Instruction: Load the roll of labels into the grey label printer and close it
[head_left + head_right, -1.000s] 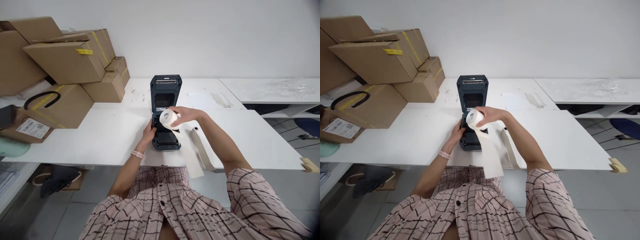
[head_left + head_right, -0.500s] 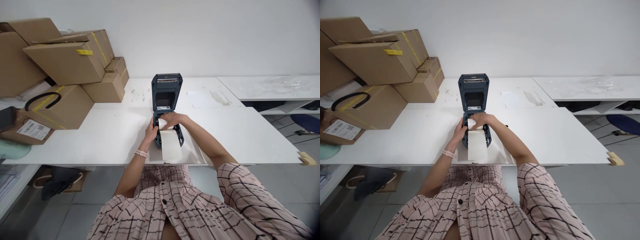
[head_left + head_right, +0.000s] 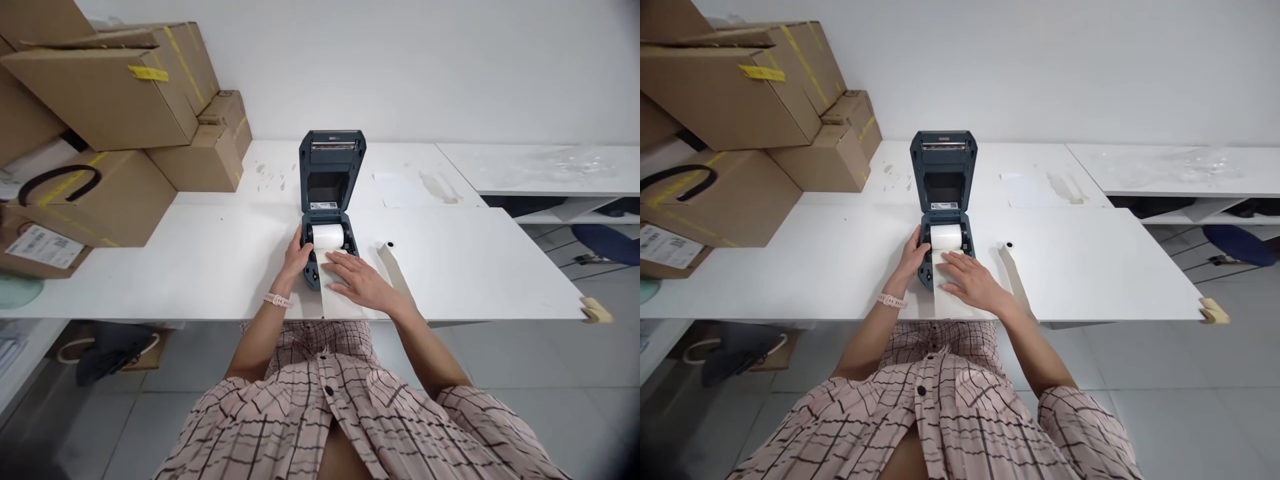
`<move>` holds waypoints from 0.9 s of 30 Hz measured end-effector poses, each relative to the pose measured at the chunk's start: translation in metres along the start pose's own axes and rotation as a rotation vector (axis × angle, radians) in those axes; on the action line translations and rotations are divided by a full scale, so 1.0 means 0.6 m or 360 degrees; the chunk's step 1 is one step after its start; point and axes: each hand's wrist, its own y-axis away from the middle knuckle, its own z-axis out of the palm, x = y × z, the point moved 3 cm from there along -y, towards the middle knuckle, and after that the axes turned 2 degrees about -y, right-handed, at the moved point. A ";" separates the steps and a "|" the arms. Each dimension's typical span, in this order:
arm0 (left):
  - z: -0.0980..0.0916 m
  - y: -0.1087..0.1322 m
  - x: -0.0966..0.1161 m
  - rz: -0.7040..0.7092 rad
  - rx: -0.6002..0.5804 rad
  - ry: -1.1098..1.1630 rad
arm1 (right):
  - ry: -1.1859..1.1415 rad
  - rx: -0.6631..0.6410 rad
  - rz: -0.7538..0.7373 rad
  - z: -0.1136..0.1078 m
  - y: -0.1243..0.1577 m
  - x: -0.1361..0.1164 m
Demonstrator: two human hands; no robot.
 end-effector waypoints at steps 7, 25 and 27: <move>0.005 0.008 0.019 -0.0148 0.0073 0.0055 | 0.0018 -0.0010 0.0093 0.021 0.000 -0.018; 0.016 0.158 0.049 -0.0395 -0.0089 0.0117 | -0.1033 0.0971 0.0484 -0.228 -0.282 0.210; 0.018 0.162 0.048 -0.0372 -0.0083 0.0099 | -0.1072 0.0946 0.0485 -0.230 -0.291 0.202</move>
